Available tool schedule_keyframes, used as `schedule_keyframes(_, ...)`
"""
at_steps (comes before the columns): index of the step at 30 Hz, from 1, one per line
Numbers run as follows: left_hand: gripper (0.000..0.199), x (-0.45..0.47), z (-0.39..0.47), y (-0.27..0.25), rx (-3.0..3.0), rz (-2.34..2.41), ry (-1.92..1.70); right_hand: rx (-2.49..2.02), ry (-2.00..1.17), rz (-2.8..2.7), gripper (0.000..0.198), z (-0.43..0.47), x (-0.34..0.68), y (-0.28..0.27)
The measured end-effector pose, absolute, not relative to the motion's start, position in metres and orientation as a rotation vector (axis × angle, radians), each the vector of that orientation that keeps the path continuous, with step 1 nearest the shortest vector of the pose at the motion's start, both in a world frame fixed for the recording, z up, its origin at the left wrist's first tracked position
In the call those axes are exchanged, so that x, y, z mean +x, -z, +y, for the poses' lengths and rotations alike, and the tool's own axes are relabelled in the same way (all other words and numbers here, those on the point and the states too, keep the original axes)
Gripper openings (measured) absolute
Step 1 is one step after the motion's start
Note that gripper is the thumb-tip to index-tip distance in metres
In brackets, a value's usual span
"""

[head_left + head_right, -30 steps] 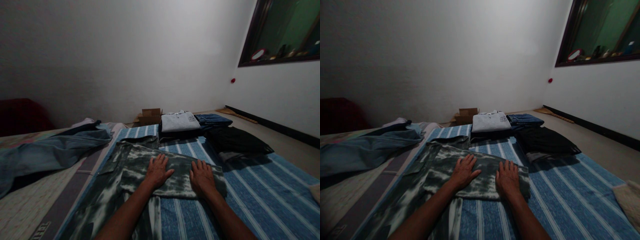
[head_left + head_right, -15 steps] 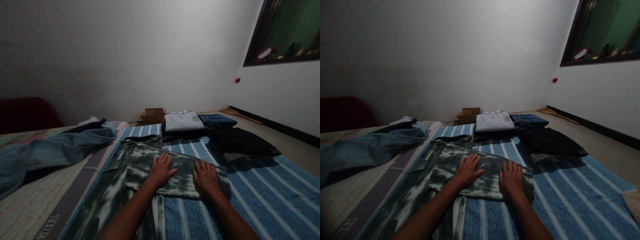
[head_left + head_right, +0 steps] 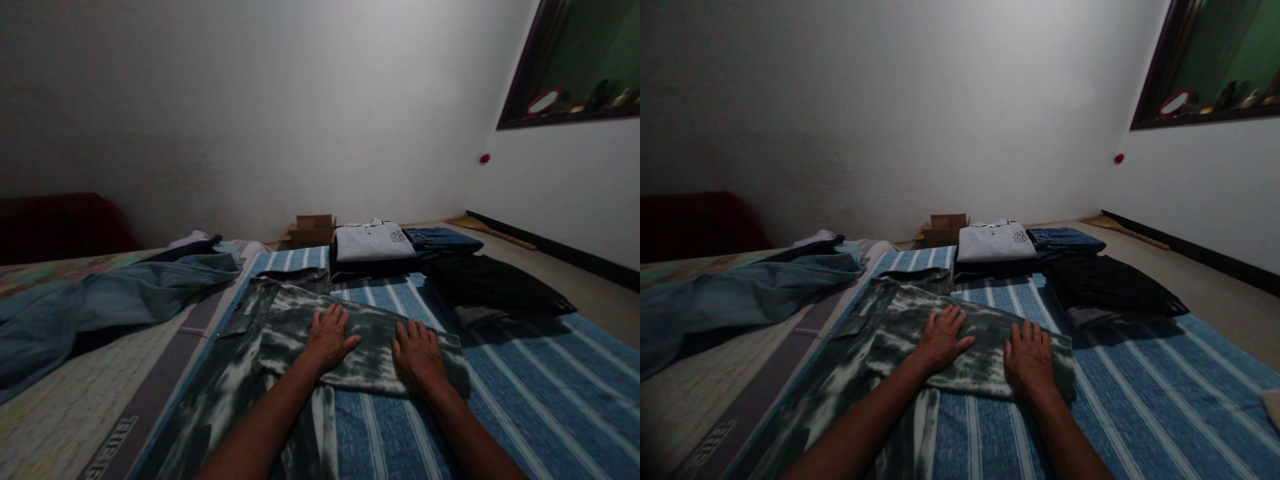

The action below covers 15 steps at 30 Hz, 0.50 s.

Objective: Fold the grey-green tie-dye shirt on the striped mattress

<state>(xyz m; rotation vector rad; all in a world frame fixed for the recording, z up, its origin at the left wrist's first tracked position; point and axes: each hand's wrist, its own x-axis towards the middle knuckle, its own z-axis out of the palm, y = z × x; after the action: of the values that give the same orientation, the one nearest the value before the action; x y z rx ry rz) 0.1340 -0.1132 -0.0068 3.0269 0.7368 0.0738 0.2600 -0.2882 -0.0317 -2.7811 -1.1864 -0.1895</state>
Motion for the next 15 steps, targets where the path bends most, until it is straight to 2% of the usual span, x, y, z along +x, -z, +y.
schedule_keyframes(7,0.068,0.15,-0.133,-0.008,2.969,0.87,0.041,-2.765,0.202,-1.196,0.048,-0.288,0.259,0.032)
schedule_keyframes(15,0.074,0.187,-0.147,-0.001,2.844,0.716,0.096,-2.776,0.208,-1.208,0.048,-0.289,0.26,0.035)
